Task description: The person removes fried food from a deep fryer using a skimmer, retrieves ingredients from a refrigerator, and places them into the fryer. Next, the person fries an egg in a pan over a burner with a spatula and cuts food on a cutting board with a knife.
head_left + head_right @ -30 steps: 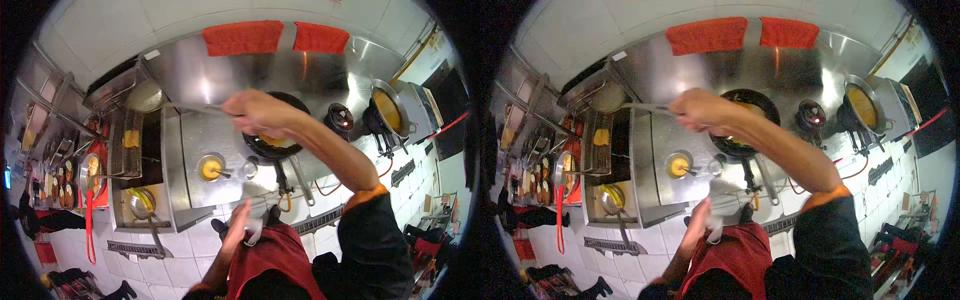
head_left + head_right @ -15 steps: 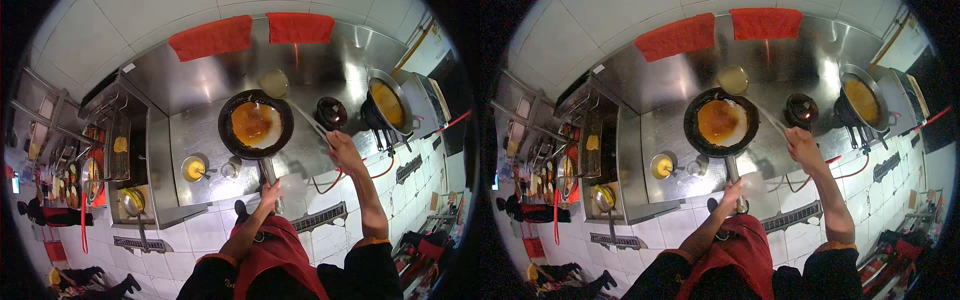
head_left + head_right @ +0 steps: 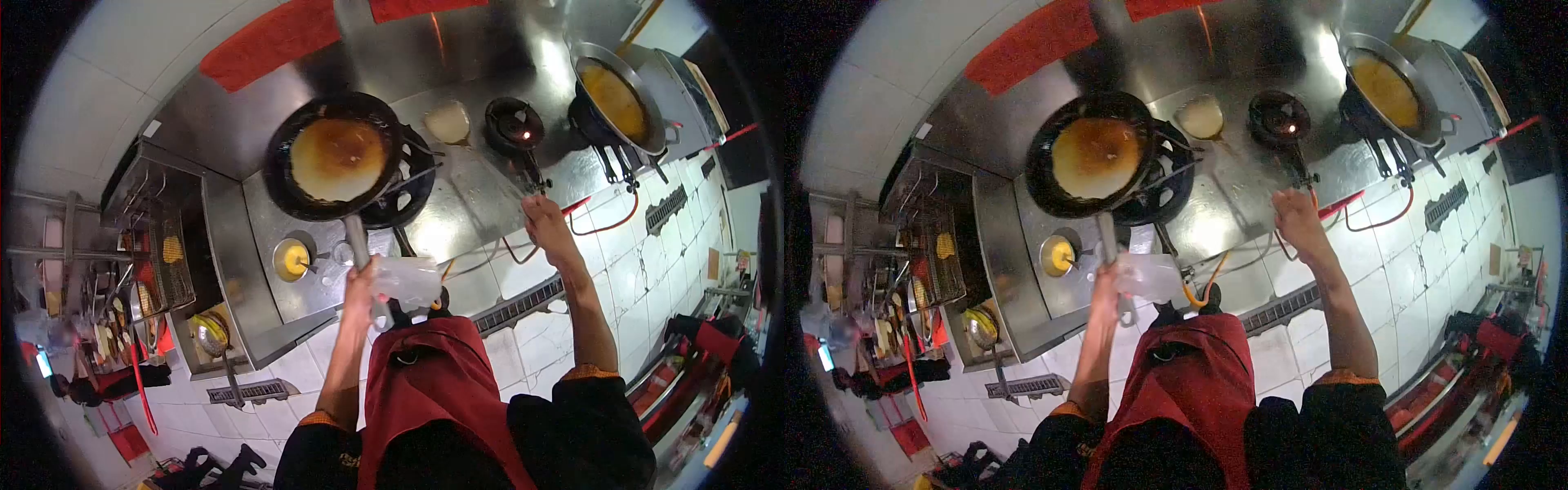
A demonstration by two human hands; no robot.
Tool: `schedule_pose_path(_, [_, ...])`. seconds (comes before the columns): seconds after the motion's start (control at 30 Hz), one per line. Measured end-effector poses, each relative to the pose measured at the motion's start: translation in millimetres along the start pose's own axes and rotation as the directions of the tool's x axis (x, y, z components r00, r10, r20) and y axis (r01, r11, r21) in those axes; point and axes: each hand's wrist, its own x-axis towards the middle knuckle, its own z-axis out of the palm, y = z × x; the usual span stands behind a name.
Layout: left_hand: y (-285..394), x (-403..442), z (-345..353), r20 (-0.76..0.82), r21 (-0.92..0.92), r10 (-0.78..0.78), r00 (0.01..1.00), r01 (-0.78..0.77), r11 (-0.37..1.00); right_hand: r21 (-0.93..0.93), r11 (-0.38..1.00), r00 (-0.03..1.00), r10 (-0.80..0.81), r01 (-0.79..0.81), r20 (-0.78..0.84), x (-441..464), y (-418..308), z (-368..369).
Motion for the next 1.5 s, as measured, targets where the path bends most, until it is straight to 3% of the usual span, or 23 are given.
schedule_pose_path(0.13, [25, -18, -27, -0.032, 0.002, 0.067, 0.997, -0.067, 0.998, -0.261, 0.95, 0.985, -0.166, 0.172, 0.047, 25, 17, 18])
schedule_pose_path(0.17, [30, -21, -32, -0.06, -0.008, 0.073, 0.996, -0.074, 0.997, -0.436, 0.756, 0.87, -0.461, 0.488, 0.175, 43, 37, 17])
schedule_pose_path(0.27, [42, -33, -45, -0.133, -0.024, 0.09, 0.987, -0.094, 0.995, -0.552, 0.757, 0.935, -0.321, 0.349, 0.151, 46, 11, 46])
schedule_pose_path(0.37, [50, -43, -53, -0.21, 0.004, 0.088, 0.974, -0.089, 0.996, -0.557, 0.698, 0.893, -0.329, 0.449, 0.307, 75, 28, 77])
schedule_pose_path(0.47, [55, -55, -62, -0.207, -0.02, 0.102, 0.973, -0.109, 0.994, -0.621, 0.65, 0.899, -0.322, 0.437, 0.295, 78, 31, 119])
schedule_pose_path(0.5, [53, -56, -67, -0.21, -0.039, 0.105, 0.972, -0.116, 0.993, -0.666, 0.662, 0.939, -0.262, 0.344, 0.225, 78, 25, 135])
schedule_pose_path(0.6, [50, -58, -76, -0.262, -0.065, 0.097, 0.96, -0.118, 0.991, -0.643, 0.652, 0.915, -0.262, 0.402, 0.308, 97, 33, 169])
schedule_pose_path(0.63, [51, -60, -74, -0.309, -0.055, 0.081, 0.948, -0.103, 0.993, -0.582, 0.71, 0.917, -0.274, 0.397, 0.29, 99, 34, 175])
schedule_pose_path(0.73, [50, -60, -86, -0.306, -0.038, 0.081, 0.949, -0.097, 0.995, -0.391, 0.902, 0.938, -0.042, 0.184, 0.343, 95, 23, 174])
schedule_pose_path(0.77, [47, -61, -91, -0.282, -0.034, 0.083, 0.956, -0.096, 0.995, -0.471, 0.815, 0.911, -0.157, 0.338, 0.382, 103, 32, 170])
schedule_pose_path(0.9, [54, -68, -94, -0.311, -0.05, 0.053, 0.949, -0.072, 0.996, -0.169, 0.985, 0.912, 0.04, 0.032, 0.408, 91, 22, 167])
schedule_pose_path(1.07, [48, -64, -108, -0.245, -0.099, 0.076, 0.967, -0.102, 0.99, -0.358, 0.926, 0.906, 0.048, 0.117, 0.42, 85, 12, 162])
schedule_pose_path(1.17, [49, -62, -110, -0.227, -0.116, 0.075, 0.971, -0.104, 0.988, -0.51, 0.773, 0.875, -0.117, 0.377, 0.47, 72, 6, 167])
schedule_pose_path(1.23, [48, -62, -114, -0.203, -0.111, 0.083, 0.976, -0.107, 0.988, -0.607, 0.515, 0.793, -0.314, 0.605, 0.522, 62, 10, 167])
schedule_pose_path(1.33, [51, -62, -110, -0.212, -0.12, 0.066, 0.975, -0.093, 0.988, -0.577, 0.411, 0.708, -0.423, 0.706, 0.565, 48, 9, 168])
schedule_pose_path(1.5, [46, -56, -111, -0.175, -0.148, 0.068, 0.982, -0.094, 0.985, -0.846, 0.158, 0.843, -0.287, 0.51, 0.455, -6, -59, 165])
